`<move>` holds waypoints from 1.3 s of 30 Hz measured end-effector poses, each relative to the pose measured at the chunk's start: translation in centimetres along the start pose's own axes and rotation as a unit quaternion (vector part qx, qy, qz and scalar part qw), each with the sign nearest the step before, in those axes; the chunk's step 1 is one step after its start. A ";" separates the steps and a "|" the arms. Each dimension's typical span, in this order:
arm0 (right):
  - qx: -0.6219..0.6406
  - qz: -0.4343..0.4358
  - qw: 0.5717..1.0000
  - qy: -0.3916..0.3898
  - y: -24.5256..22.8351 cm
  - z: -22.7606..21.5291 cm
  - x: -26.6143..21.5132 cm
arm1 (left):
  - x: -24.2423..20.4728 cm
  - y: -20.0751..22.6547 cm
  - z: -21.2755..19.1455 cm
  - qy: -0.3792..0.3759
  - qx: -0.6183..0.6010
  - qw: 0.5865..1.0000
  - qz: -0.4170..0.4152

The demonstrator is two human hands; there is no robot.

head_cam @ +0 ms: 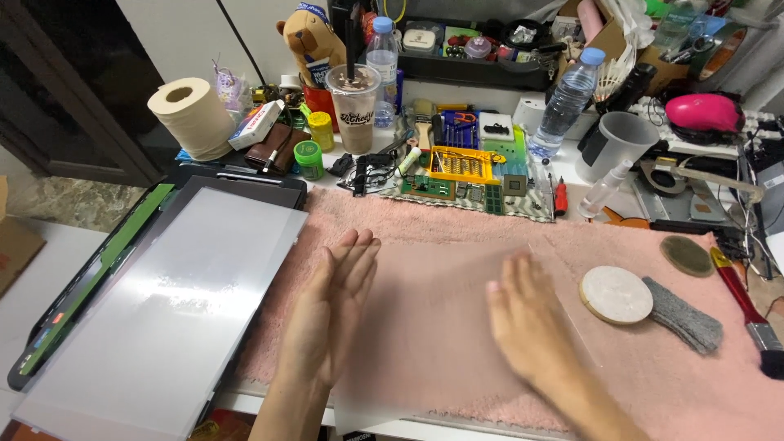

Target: The person cleans a transparent sheet on a pink towel using a brush. They smooth the sheet with their hands, briefly handle a stack of white papers, and then use a brush to wipe the surface of the sheet.

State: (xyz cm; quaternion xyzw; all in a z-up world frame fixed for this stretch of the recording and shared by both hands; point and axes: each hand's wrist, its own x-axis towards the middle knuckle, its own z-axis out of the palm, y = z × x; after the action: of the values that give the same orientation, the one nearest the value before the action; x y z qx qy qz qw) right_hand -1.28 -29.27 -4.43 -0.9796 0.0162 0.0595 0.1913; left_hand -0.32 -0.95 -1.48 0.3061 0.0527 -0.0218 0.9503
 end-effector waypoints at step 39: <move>0.025 -0.238 0.969 0.065 -12.0 3.3 0.0 | -1.3 1.1 -1.2 0.084 0.064 0.994 -0.011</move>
State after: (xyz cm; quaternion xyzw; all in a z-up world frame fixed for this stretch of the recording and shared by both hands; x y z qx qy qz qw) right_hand -0.96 -16.88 -2.95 -0.9520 -0.2036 -0.0520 0.2227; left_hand -1.60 0.64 -1.70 0.3662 0.1340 -0.0094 0.9208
